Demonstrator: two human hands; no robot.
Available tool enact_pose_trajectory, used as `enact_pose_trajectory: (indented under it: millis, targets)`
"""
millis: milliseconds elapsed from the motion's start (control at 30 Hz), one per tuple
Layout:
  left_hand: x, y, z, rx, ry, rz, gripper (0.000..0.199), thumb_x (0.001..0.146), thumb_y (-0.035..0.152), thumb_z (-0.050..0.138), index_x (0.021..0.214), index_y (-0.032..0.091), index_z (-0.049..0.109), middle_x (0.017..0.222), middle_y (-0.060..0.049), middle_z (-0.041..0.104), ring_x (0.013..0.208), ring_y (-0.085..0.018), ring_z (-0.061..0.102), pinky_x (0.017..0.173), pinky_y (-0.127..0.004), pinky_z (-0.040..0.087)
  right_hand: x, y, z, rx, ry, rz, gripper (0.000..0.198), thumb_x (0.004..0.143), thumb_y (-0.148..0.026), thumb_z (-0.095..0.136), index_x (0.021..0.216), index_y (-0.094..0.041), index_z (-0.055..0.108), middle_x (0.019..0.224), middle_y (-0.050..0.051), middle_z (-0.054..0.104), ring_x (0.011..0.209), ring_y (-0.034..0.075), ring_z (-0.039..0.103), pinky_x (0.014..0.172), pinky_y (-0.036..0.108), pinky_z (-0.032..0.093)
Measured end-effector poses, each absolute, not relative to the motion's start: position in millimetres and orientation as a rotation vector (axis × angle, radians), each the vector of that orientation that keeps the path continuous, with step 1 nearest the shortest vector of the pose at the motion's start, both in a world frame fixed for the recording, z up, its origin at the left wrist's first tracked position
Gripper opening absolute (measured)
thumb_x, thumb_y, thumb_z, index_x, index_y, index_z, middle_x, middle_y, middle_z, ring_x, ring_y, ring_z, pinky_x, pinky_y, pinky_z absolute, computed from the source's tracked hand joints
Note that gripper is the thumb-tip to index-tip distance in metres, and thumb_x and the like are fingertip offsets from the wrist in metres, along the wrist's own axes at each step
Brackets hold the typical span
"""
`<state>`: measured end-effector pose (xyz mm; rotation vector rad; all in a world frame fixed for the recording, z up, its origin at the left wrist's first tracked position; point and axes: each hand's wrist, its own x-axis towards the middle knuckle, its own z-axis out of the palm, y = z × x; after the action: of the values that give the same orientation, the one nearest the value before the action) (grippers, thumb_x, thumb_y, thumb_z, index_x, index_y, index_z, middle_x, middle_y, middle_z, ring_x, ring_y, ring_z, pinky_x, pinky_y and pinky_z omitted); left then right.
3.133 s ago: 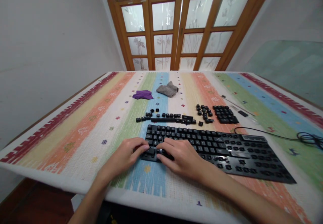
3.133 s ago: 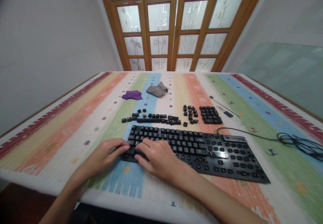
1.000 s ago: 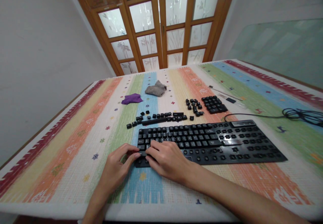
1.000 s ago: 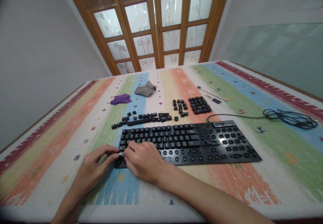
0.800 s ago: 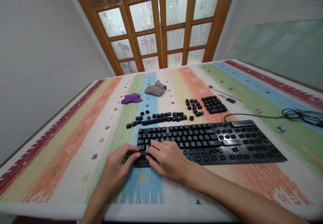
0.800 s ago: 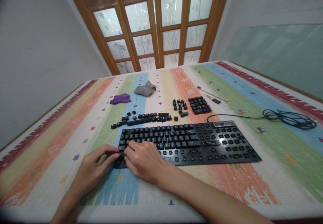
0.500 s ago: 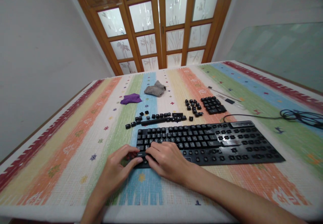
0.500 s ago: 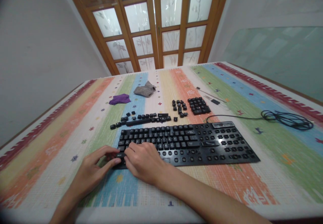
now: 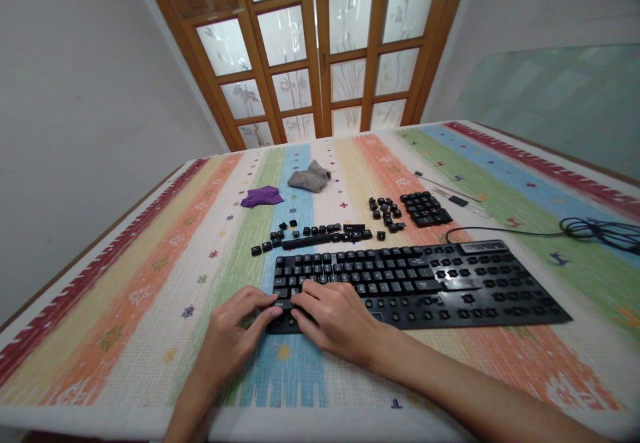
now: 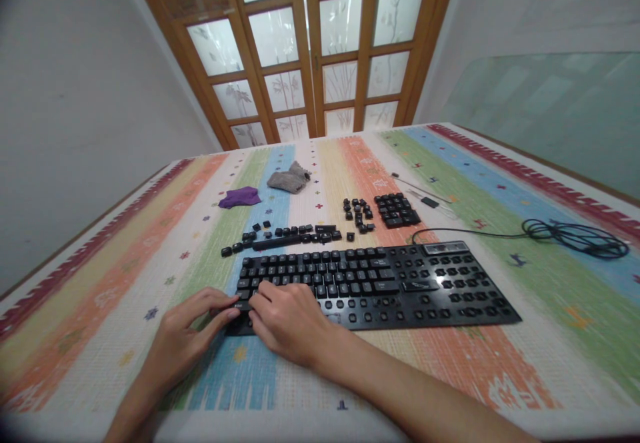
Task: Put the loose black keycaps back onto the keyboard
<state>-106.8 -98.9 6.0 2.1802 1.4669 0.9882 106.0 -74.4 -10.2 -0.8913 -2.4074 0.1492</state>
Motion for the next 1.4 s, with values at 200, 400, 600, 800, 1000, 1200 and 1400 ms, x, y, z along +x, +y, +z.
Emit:
enact_pose_trajectory:
  millis: [200, 400, 600, 800, 1000, 1200, 1400]
  targets:
    - [-106.0, -99.7, 6.4, 2.217, 1.431, 1.007, 0.012, 0.092, 0.029, 0.063, 0.095, 0.021, 0.072, 0.084, -0.004, 0.070, 0.077, -0.017, 0.067, 0.070, -0.027, 0.055, 107.1, -73.9, -11.5, -0.870, -2.416, 0.154, 0.017, 0.098, -0.023, 0.052, 0.094, -0.018, 0.068, 0.085, 0.002, 0.065, 0.064, 0.015, 0.059, 0.055, 0.030, 0.031]
    - [-106.7, -100.3, 7.3, 2.203, 1.443, 0.997, 0.007, 0.090, 0.027, 0.067, 0.090, 0.020, 0.069, 0.081, -0.001, 0.069, 0.073, -0.015, 0.066, 0.071, -0.026, 0.054, 107.5, -73.9, -10.2, -0.913, -2.388, 0.170, 0.016, 0.096, -0.025, 0.054, 0.100, -0.017, 0.068, 0.085, 0.003, 0.065, 0.064, 0.015, 0.058, 0.055, 0.029, 0.030]
    - [-108.9, -100.2, 4.0, 2.218, 1.436, 1.011, 0.006, 0.090, 0.026, 0.066, 0.092, 0.021, 0.069, 0.082, 0.000, 0.069, 0.073, -0.015, 0.066, 0.069, -0.025, 0.054, 106.7, -74.8, -11.1, -0.901, -2.372, 0.144, 0.014, 0.095, -0.024, 0.056, 0.097, -0.017, 0.068, 0.083, 0.002, 0.064, 0.064, 0.016, 0.059, 0.054, 0.029, 0.031]
    - [-108.4, -100.1, 2.1, 2.222, 1.444, 1.016, 0.006, 0.090, 0.026, 0.066, 0.093, 0.021, 0.069, 0.083, 0.000, 0.070, 0.073, -0.014, 0.066, 0.069, -0.024, 0.053, 105.9, -74.5, -14.3, -0.885, -2.371, 0.119, 0.016, 0.097, -0.022, 0.052, 0.097, -0.018, 0.067, 0.083, 0.002, 0.064, 0.064, 0.016, 0.059, 0.055, 0.028, 0.032]
    - [-108.0, -100.3, 4.7, 2.226, 1.456, 1.009, 0.006, 0.090, 0.026, 0.065, 0.089, 0.021, 0.069, 0.078, 0.000, 0.069, 0.070, -0.014, 0.065, 0.067, -0.024, 0.053, 103.0, -75.8, -17.5, -0.880, -2.361, 0.086, 0.015, 0.098, -0.023, 0.051, 0.094, -0.018, 0.065, 0.082, 0.001, 0.063, 0.061, 0.016, 0.057, 0.054, 0.030, 0.030]
    - [-109.9, -100.3, 2.4, 2.225, 1.464, 0.982, 0.010, 0.091, 0.027, 0.064, 0.086, 0.020, 0.067, 0.079, -0.001, 0.069, 0.073, -0.016, 0.066, 0.070, -0.025, 0.053, 99.9, -77.1, -17.5, -0.857, -2.368, 0.034, 0.016, 0.098, -0.020, 0.050, 0.088, -0.018, 0.062, 0.080, 0.001, 0.062, 0.060, 0.015, 0.056, 0.054, 0.031, 0.029]
    - [-109.4, -100.3, 1.8, 2.189, 1.448, 0.980, 0.016, 0.093, 0.027, 0.060, 0.081, 0.021, 0.067, 0.080, -0.001, 0.070, 0.076, -0.016, 0.067, 0.072, -0.025, 0.053, 100.3, -77.2, -17.1, -0.820, -2.372, -0.044, 0.013, 0.097, -0.018, 0.050, 0.092, -0.017, 0.062, 0.079, 0.001, 0.063, 0.057, 0.015, 0.054, 0.053, 0.032, 0.029]
